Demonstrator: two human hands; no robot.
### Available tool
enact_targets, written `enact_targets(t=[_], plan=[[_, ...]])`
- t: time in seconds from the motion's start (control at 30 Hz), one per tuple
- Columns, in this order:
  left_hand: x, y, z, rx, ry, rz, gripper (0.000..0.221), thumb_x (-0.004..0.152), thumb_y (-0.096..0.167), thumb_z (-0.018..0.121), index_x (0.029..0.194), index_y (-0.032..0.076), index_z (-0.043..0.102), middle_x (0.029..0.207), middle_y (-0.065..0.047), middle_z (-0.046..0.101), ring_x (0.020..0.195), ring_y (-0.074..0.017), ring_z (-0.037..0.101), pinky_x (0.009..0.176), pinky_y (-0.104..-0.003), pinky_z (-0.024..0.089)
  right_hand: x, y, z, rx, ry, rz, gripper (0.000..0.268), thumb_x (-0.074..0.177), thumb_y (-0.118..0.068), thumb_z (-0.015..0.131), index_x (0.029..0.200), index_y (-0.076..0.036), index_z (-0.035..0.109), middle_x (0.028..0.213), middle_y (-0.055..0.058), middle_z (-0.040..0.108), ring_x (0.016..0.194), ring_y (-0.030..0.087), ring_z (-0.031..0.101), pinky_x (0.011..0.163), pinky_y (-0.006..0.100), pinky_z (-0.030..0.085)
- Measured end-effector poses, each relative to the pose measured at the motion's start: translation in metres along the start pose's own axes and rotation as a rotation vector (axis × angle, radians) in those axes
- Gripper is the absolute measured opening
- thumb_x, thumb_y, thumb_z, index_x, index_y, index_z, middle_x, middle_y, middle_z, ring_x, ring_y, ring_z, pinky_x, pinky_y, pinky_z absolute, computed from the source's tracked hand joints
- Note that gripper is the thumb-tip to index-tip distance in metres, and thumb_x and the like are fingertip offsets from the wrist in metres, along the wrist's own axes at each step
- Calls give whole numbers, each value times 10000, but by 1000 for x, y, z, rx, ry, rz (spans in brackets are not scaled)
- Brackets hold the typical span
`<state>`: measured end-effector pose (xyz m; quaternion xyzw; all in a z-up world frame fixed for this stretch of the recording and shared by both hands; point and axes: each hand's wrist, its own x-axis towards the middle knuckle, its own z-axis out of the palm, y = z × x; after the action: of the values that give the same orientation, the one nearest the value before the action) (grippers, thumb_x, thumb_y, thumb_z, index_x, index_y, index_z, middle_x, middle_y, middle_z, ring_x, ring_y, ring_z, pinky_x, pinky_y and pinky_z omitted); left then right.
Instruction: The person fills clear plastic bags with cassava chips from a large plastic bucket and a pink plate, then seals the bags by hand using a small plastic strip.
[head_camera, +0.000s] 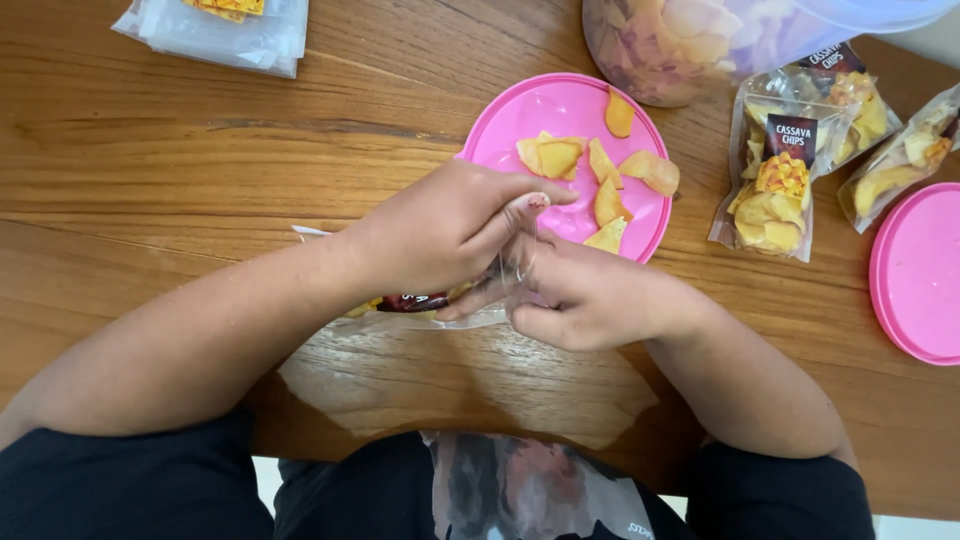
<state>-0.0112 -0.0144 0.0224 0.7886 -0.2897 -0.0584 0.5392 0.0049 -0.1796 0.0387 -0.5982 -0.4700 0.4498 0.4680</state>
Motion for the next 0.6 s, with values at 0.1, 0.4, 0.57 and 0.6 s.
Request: enact_targets(t=[0.1,0.4,0.57,0.6], plan=[[0,5,-2,-8,-54,-3,338,908,208,286,1085,84,547,779,-195,630,732,-388,606,619,-425,496,0,0,-4,-84,-10,-5,365,730,-1,426,1094,10,396,1023,184,587,977,279,588,817,398,440],[0,-8,-26,-353,-90,-258,516,838,431,247,1192,126,467,926,-57,612,836,-153,603,691,-258,501,-17,-11,-17,-264,391,68,152,815,1,492,938,-69,547,924,67,606,868,154,609,810,272,500],[-1,-27,-17,-704,-98,-149,589,845,442,345,1283,47,333,1105,-92,545,1026,-171,505,824,-270,357,-19,5,-22,-220,600,-23,84,866,-22,506,947,-25,530,902,85,613,802,132,620,711,217,540],[-1,-32,-12,-829,-91,-71,627,869,421,377,1314,-2,252,1203,-114,492,1202,-216,425,1059,-363,303,-20,8,-23,-209,654,2,103,866,-19,505,963,-38,533,921,66,595,752,113,603,649,225,578]])
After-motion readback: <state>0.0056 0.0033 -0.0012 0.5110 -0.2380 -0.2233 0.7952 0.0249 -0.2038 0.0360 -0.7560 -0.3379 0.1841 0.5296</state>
